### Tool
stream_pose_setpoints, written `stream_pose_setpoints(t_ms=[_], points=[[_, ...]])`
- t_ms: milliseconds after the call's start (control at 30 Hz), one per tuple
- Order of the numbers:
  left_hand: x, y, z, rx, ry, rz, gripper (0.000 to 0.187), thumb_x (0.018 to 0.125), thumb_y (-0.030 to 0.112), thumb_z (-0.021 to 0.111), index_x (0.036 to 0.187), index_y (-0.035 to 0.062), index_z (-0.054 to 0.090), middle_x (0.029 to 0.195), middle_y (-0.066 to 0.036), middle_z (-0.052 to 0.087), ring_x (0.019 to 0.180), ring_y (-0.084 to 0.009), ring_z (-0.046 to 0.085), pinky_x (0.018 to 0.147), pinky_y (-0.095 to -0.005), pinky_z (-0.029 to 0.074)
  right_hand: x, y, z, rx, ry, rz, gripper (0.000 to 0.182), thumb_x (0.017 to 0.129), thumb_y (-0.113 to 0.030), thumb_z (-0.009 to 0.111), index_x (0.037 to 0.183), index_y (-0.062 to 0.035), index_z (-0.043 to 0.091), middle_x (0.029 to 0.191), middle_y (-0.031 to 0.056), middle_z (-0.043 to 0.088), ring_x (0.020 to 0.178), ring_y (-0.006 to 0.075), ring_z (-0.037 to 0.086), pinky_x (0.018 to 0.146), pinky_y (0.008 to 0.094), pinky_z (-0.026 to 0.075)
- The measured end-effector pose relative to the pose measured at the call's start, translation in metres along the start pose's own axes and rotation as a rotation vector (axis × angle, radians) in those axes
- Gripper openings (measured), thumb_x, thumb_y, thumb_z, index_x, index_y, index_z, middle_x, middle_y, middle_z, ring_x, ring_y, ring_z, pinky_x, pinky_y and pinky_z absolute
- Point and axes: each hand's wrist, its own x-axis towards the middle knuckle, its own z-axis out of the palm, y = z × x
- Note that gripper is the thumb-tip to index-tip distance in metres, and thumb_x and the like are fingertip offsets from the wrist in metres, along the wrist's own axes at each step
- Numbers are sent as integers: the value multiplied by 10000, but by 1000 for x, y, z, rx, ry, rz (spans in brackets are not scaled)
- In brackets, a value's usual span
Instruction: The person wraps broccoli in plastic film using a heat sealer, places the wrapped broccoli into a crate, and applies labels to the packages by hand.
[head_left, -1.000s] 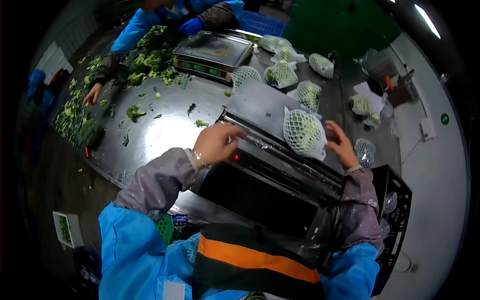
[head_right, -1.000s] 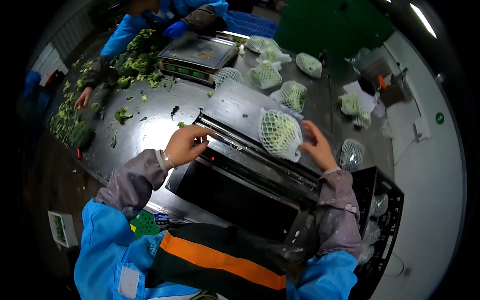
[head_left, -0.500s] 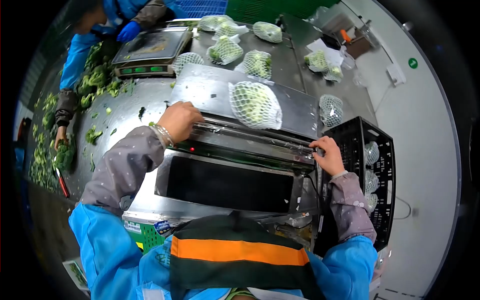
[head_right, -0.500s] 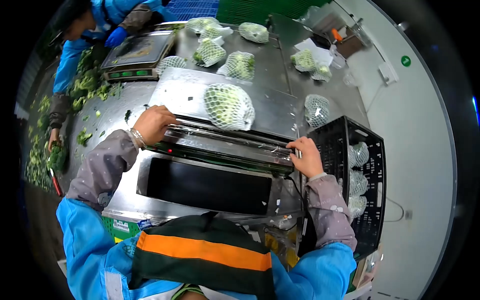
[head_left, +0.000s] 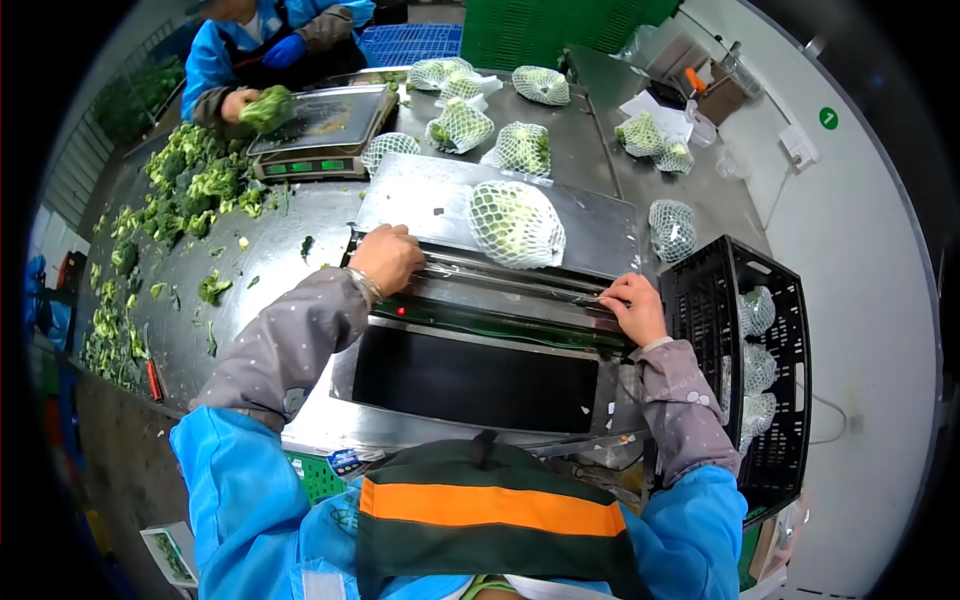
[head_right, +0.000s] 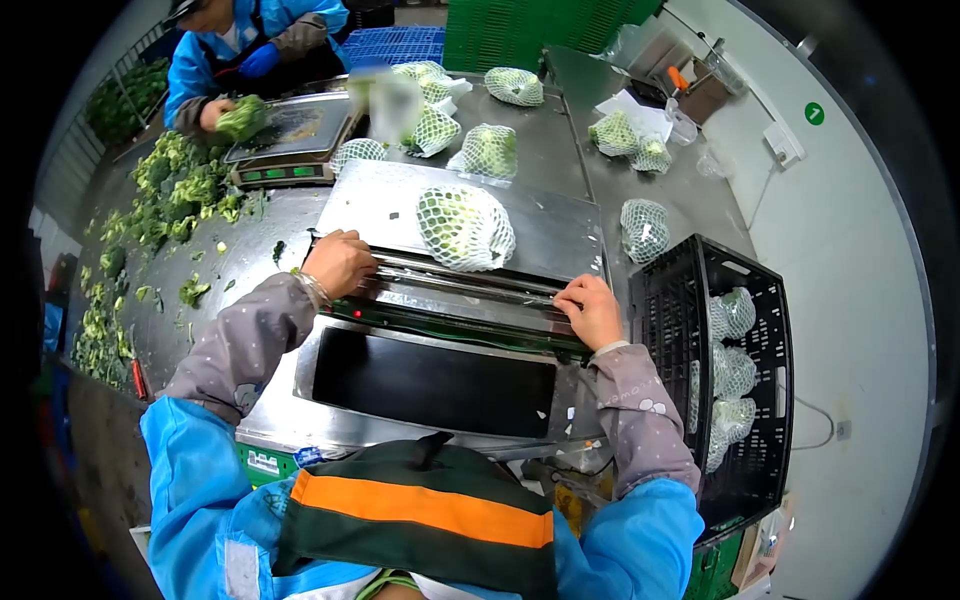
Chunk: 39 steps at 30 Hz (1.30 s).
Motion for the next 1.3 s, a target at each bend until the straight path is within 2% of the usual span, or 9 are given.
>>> stream_pose_setpoints(t_ms=[200, 367, 533, 767, 833, 900, 1033, 1100, 1300], points=[[11, -10, 26, -569, 63, -236, 56, 819, 44, 544, 767, 44, 568, 830, -56, 639, 675, -183, 593, 600, -314, 467, 6, 12, 18, 703, -27, 442, 51, 846, -38, 566, 834, 11, 568, 872, 78, 646, 557, 81, 532, 507, 220, 422], [14, -3, -3, -1433, -237, -603, 83, 955, 119, 392, 891, 73, 417, 850, -135, 647, 549, -171, 615, 488, -258, 468, 7, -7, 9, 997, -163, 558, 111, 952, -143, 414, 920, -37, 414, 899, 196, 636, 714, 247, 663, 553, 268, 521], [-25, 17, -78, -1413, -205, -290, 113, 968, 135, 382, 908, 43, 413, 761, -130, 626, 655, -203, 650, 588, -295, 520, -18, -58, -78, 945, -282, 389, 110, 953, -130, 400, 891, -40, 399, 840, 193, 635, 730, 273, 665, 622, 320, 553], [70, -19, -126, -1189, 549, -199, 79, 919, 31, 377, 940, 38, 453, 850, -156, 628, 832, -235, 651, 750, -356, 536, 115, -64, -96, 800, 262, 6, 169, 940, -81, 416, 1076, 5, 463, 1034, 206, 605, 963, 280, 612, 867, 365, 484], [114, -56, -51, -318, 246, -140, 491, 745, -75, 447, 1194, 119, 493, 1006, -166, 631, 951, -302, 625, 837, -342, 487, 146, -4, -30, -20, 109, -387, 340, 891, 4, 426, 1231, 5, 424, 1132, 196, 560, 1074, 288, 558, 916, 342, 446], [129, -41, 15, -436, 73, -17, 577, 770, 14, 526, 1313, 163, 404, 1155, -180, 561, 1057, -324, 557, 916, -353, 431, 145, 1, 22, 48, -304, -362, 506, 812, 2, 527, 1294, -8, 371, 1198, 193, 520, 1145, 305, 506, 960, 337, 401], [120, -13, 40, -1156, -30, -19, 828, 695, 67, 732, 1363, 56, 244, 1265, -147, 471, 1176, -234, 465, 1001, -337, 354, 131, -24, 43, 391, -289, -184, 812, 671, -124, 726, 1350, -36, 290, 1262, 179, 482, 1158, 310, 493, 960, 337, 384], [113, -16, 45, -1417, -82, 143, 864, 645, 42, 774, 1345, 38, 266, 1264, -136, 478, 1174, -217, 457, 1011, -338, 353, 119, -15, 37, 445, -385, -119, 666, 683, -154, 722, 1256, -10, 415, 1153, 174, 563, 1072, 286, 555, 916, 351, 420], [41, 62, -29, -1777, -874, -365, 837, 665, 228, 803, 1337, 36, 342, 1266, -119, 495, 1183, -235, 449, 992, -331, 370, 33, -54, -12, 667, -884, 18, 595, 707, -194, 752, 1197, 7, 481, 1109, 140, 607, 1018, 247, 581, 924, 344, 427]])
